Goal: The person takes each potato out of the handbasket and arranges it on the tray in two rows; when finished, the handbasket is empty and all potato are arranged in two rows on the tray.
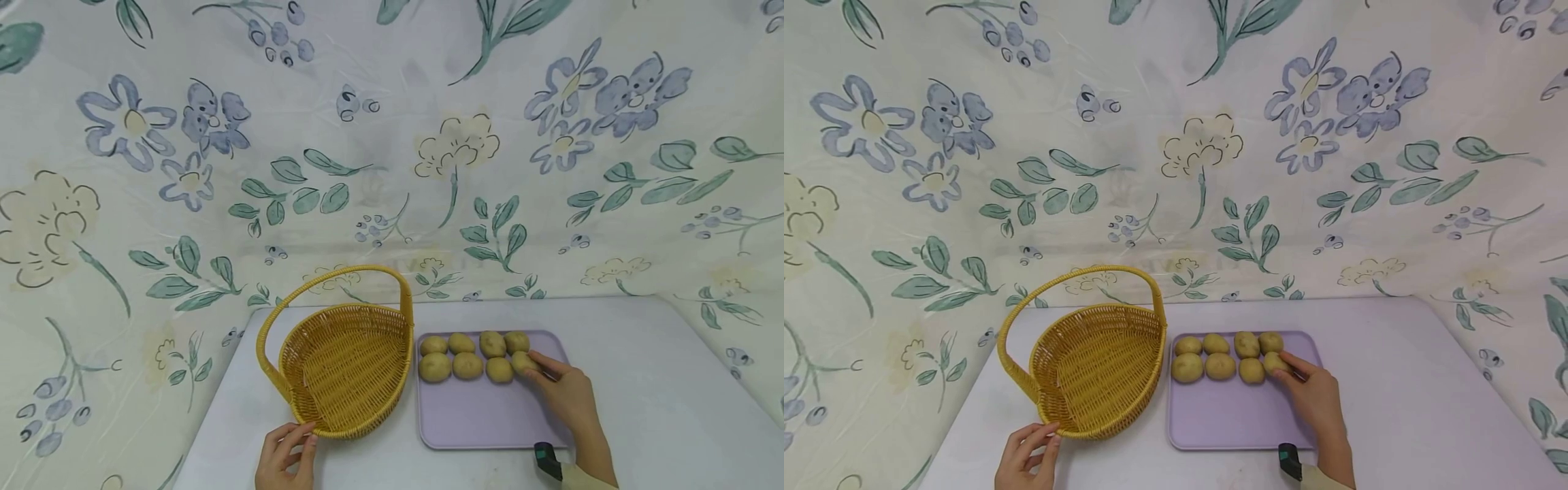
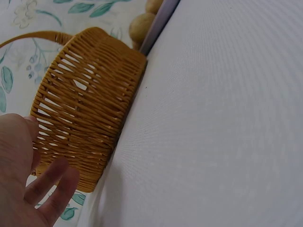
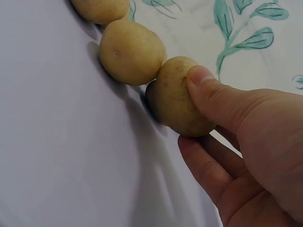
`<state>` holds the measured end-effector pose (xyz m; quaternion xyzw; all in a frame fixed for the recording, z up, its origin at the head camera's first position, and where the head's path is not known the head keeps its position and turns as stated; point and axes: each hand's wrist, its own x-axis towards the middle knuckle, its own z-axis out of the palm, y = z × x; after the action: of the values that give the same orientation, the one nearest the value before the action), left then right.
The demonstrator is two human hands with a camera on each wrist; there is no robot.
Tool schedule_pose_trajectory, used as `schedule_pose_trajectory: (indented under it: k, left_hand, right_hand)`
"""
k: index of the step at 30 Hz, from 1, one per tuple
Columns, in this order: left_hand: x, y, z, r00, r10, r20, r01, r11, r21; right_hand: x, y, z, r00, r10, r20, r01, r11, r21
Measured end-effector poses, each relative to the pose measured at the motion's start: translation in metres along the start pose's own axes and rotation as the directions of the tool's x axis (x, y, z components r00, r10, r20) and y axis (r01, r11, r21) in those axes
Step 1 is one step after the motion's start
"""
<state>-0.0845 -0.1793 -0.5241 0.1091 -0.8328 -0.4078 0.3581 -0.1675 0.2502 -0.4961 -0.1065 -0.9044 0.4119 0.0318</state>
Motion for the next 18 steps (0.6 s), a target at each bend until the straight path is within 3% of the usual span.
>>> schedule_pose_trajectory:
  k: [6,18]
  left_hand:
    - [0.002,-0.003,0.001,1.000,0.009,0.003,-0.009,1.000,0.004]
    - [-0.002,0.003,-0.003,0.991,-0.110,0.071,0.107,0.993,0.053]
  right_hand:
    - [0.003,0.002,0.004,1.000,0.009,-0.010,-0.009,1.000,-0.003]
    - [0.005,0.014,0.011,1.000,0.011,0.011,-0.011,1.000,-0.029]
